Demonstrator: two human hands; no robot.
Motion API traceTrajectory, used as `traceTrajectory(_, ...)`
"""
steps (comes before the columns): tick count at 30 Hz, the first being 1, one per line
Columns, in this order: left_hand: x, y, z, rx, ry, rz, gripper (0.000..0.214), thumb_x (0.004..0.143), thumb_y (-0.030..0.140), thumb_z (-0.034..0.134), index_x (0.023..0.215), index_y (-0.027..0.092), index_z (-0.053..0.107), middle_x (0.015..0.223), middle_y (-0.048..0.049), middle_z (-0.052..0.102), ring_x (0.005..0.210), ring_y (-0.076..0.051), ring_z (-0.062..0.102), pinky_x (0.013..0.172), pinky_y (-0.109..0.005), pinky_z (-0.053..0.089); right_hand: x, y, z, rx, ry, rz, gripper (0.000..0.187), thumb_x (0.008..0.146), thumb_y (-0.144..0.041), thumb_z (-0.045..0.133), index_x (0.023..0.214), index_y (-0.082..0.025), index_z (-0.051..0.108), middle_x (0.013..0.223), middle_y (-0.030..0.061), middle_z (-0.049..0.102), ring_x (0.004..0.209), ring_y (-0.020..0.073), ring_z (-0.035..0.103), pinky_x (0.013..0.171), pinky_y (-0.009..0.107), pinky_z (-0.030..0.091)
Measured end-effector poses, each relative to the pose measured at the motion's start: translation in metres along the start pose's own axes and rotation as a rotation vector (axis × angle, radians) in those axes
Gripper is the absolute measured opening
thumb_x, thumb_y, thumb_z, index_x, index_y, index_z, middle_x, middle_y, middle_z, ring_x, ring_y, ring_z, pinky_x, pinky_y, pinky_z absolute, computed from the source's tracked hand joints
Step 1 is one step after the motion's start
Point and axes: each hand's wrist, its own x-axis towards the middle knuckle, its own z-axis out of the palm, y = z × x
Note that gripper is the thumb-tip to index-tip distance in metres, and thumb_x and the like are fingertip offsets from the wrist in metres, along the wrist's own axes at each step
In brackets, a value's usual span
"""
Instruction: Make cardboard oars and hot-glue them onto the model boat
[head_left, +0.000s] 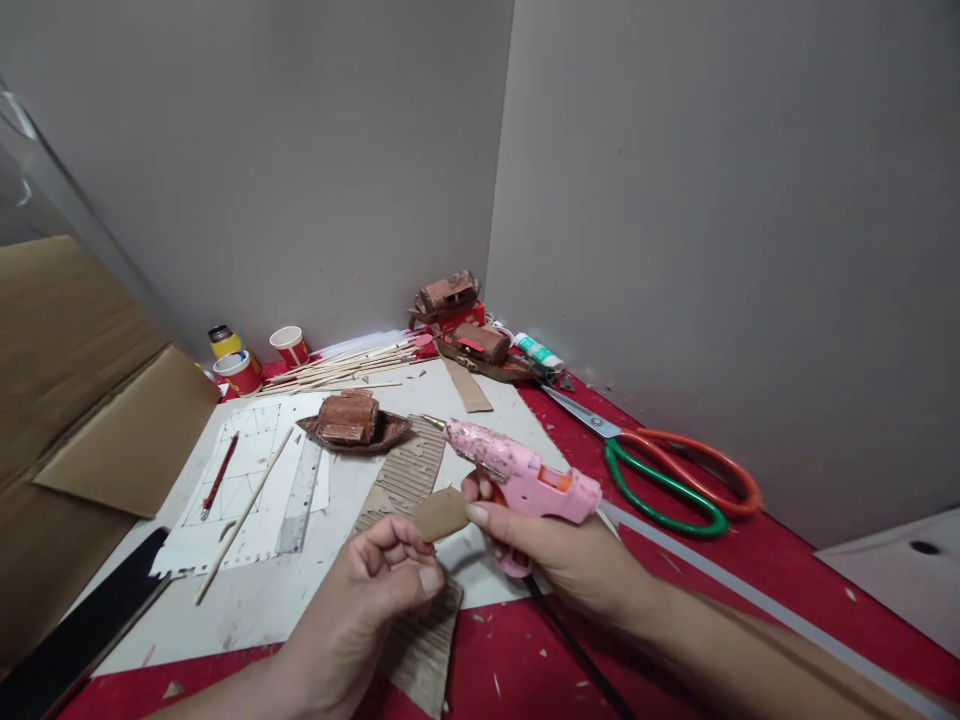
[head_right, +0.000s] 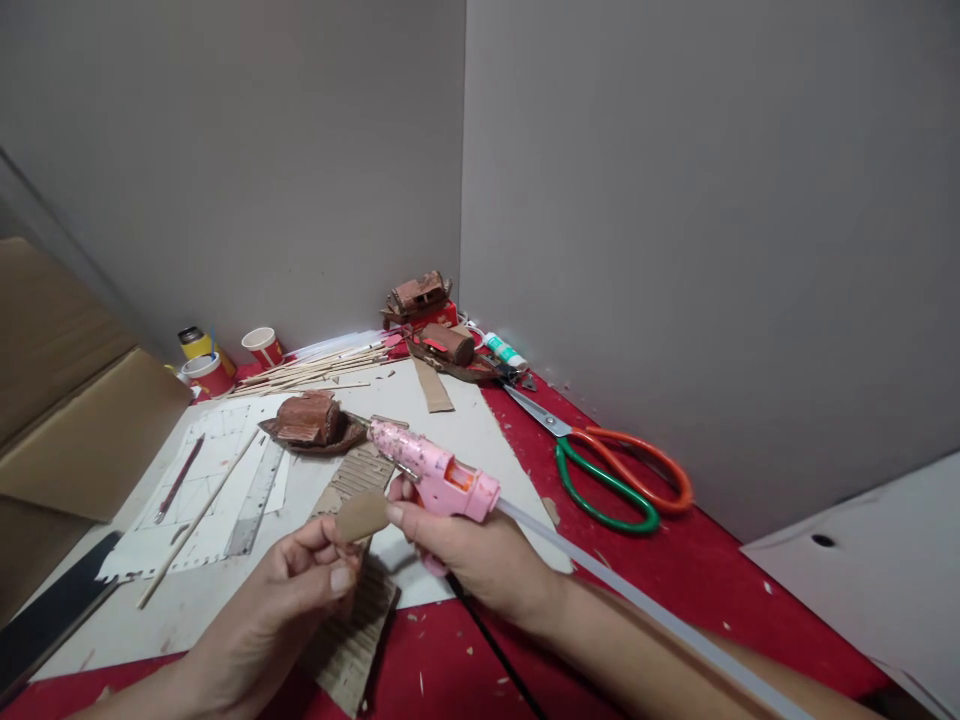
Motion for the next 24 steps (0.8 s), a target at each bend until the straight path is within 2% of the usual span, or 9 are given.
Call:
traceTrajectory(5, 0.0007, -0.0027, -0.0030, 0.046, 0.092, 0.043, 0.018, 0.071, 0.023, 0.076, 0.075, 0.016, 0.060, 0.064, 0.0035, 0.054, 0.058, -0.008, 0.043, 0.058, -0.022, 0.032, -0.0001, 0.0013, 0.0023, 0.040, 0.007, 0.002, 0.030, 0.077, -0.043, 0.071, 0.086, -0.017, 0.059, 0.061, -0.0057, 0.045, 0.050, 0.0080, 0.038, 0.045, 0.021, 0.033)
traceTrajectory(12, 0.0019, -0.0045, -0.0027, 0.023, 0.114, 0.050, 0.023, 0.068, 0.025, 0.080, 0.074, 0.016, 0.060, 0.062, 0.0037, 0.056, 0.056, -0.007, 0.045, 0.057, -0.020, 0.034, -0.0034, 0.0019, 0.0039, 0.040, 0.058, 0.003, 0.029, 0.075, -0.040, 0.074, 0.087, -0.018, 0.059, 0.062, -0.0059, 0.048, 0.053, 0.0088, 0.042, 0.047, 0.021, 0.035)
traceTrajectory(17, 0.0025, -0.0054, -0.0015, 0.038, 0.115, 0.057, 0.023, 0.069, 0.025, 0.079, 0.076, 0.016, 0.060, 0.062, 0.0039, 0.056, 0.056, -0.007, 0.045, 0.057, -0.020, 0.034, -0.0046, 0.0048, 0.0046, 0.017, 0.047, -0.015, 0.025, 0.080, -0.038, 0.070, 0.088, -0.017, 0.059, 0.063, -0.0058, 0.047, 0.053, 0.0080, 0.041, 0.048, 0.021, 0.034)
traceTrajectory(24, 0.0029, -0.0069, -0.0037, 0.034, 0.153, 0.095, 0.020, 0.071, 0.025, 0.078, 0.077, 0.017, 0.060, 0.065, 0.0039, 0.056, 0.060, -0.008, 0.046, 0.059, -0.020, 0.035, -0.0058, 0.0043, 0.0068, 0.033, 0.067, -0.004, 0.027, 0.077, -0.038, 0.071, 0.090, -0.018, 0.057, 0.063, -0.0054, 0.048, 0.052, 0.0087, 0.041, 0.047, 0.021, 0.034)
